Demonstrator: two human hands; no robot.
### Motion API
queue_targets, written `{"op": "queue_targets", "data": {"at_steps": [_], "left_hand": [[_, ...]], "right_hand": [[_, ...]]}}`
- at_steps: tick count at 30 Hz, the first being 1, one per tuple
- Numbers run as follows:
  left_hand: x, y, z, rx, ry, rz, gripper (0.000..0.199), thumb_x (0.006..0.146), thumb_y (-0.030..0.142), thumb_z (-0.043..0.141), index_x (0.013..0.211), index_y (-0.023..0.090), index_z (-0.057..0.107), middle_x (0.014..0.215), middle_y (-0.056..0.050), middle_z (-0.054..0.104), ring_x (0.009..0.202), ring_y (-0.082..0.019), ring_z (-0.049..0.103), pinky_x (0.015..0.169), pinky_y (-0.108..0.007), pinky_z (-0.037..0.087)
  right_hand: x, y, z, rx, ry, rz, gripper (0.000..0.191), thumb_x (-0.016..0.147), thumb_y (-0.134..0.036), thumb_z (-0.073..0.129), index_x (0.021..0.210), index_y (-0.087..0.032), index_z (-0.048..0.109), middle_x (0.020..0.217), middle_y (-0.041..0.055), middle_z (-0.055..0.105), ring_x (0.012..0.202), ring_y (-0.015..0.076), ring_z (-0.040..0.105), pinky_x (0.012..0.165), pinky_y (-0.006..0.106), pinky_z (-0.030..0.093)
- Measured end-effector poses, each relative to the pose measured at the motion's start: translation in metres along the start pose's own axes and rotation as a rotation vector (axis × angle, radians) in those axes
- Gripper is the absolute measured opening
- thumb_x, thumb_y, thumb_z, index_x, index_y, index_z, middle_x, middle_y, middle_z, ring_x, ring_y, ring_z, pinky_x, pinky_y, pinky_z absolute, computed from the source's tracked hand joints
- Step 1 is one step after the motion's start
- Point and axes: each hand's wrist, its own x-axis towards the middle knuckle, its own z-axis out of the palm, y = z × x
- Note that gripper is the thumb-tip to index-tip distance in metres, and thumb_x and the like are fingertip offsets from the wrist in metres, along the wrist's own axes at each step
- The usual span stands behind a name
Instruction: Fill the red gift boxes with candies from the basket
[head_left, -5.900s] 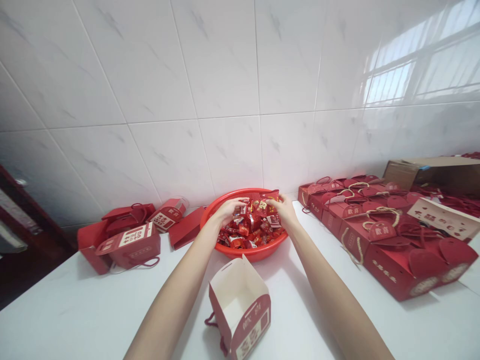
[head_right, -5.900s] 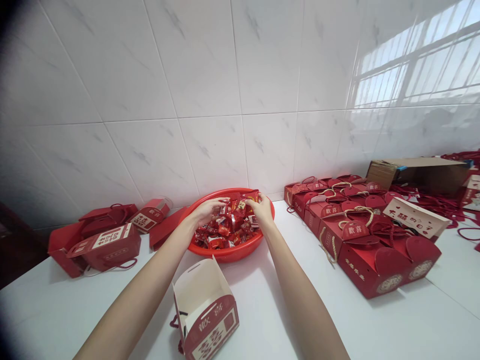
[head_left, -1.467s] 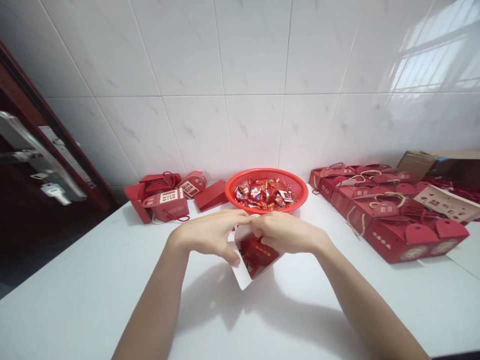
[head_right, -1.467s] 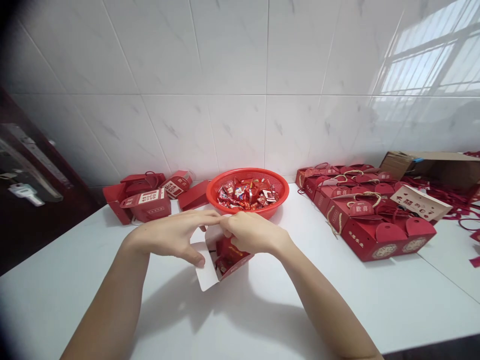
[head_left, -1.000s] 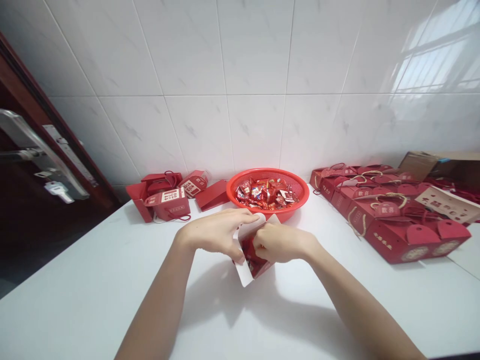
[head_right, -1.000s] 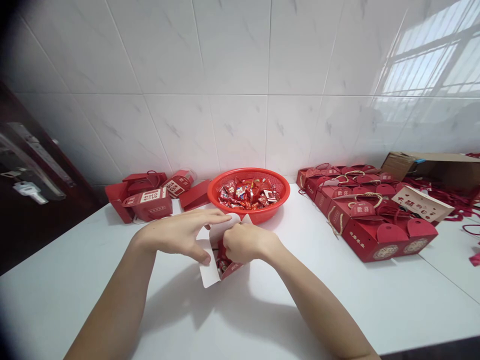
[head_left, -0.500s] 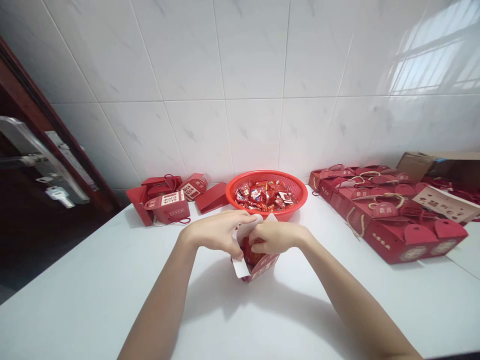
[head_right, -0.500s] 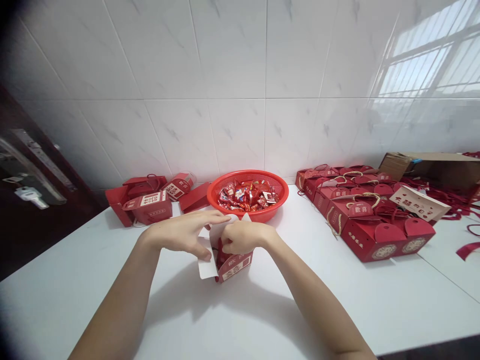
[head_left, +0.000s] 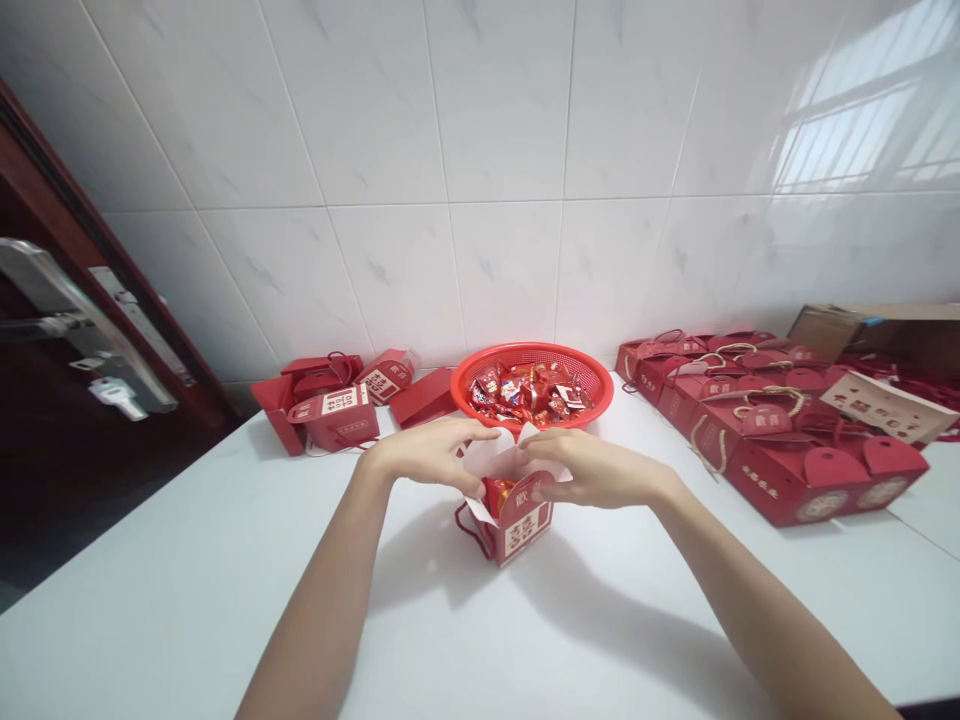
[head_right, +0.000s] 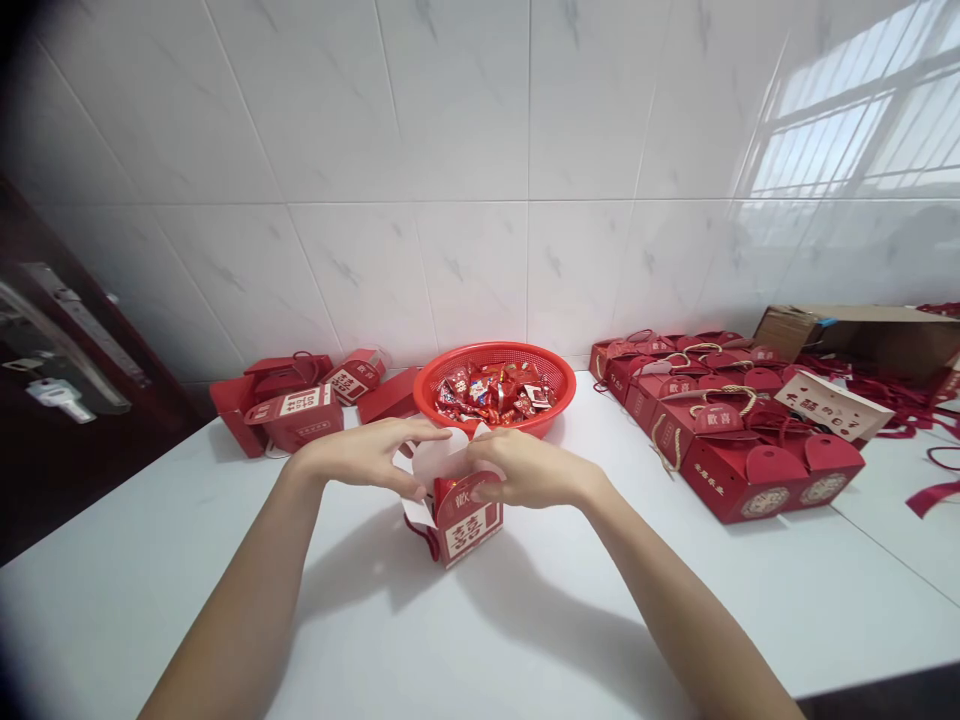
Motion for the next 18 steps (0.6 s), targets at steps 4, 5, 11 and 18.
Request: {"op": "queue_targets", "data": {"at_steps": [4, 5, 11, 18], "left_hand": [[0.002, 0.001, 0.0, -0.01, 0.037, 0.042, 0.074, 0.076, 0.054, 0.069, 0.141, 0.023, 0.051, 0.142, -0.011, 0.056, 0.12, -0.029, 0.057, 0.088, -0.031, 0.048], [0.003, 0.002, 0.0, -0.014, 0.045, 0.051, 0.072, 0.078, 0.057, 0.067, 0.14, 0.023, 0.053, 0.14, -0.011, 0.058, 0.119, -0.029, 0.058, 0.088, -0.031, 0.048], [0.008, 0.001, 0.002, -0.102, 0.015, 0.072, 0.072, 0.079, 0.06, 0.067, 0.137, 0.02, 0.056, 0.14, -0.013, 0.058, 0.12, -0.03, 0.058, 0.087, -0.031, 0.049], [0.015, -0.008, 0.007, -0.148, 0.027, 0.079, 0.074, 0.071, 0.04, 0.076, 0.139, 0.02, 0.055, 0.14, -0.01, 0.059, 0.115, -0.028, 0.061, 0.091, -0.031, 0.049]], "right_hand": [[-0.019, 0.008, 0.01, 0.005, 0.067, 0.028, 0.016, 0.091, -0.024, 0.059, 0.102, -0.021, 0.07, 0.117, 0.0108, 0.065, 0.117, 0.0262, 0.057, 0.091, 0.039, 0.049], [-0.024, 0.009, 0.013, 0.031, 0.084, 0.036, 0.016, 0.092, -0.03, 0.06, 0.1, -0.021, 0.071, 0.123, 0.0115, 0.064, 0.128, 0.0284, 0.051, 0.095, 0.041, 0.047], [-0.037, 0.017, 0.041, 0.215, 0.365, 0.087, 0.034, 0.091, -0.045, 0.06, 0.07, -0.02, 0.07, 0.143, 0.0102, 0.053, 0.14, 0.0313, 0.04, 0.106, 0.049, 0.042], [-0.032, 0.025, 0.08, 0.249, 0.741, 0.067, 0.015, 0.086, -0.037, 0.069, 0.083, -0.023, 0.071, 0.138, 0.0109, 0.057, 0.125, 0.0296, 0.056, 0.103, 0.046, 0.048]]}}
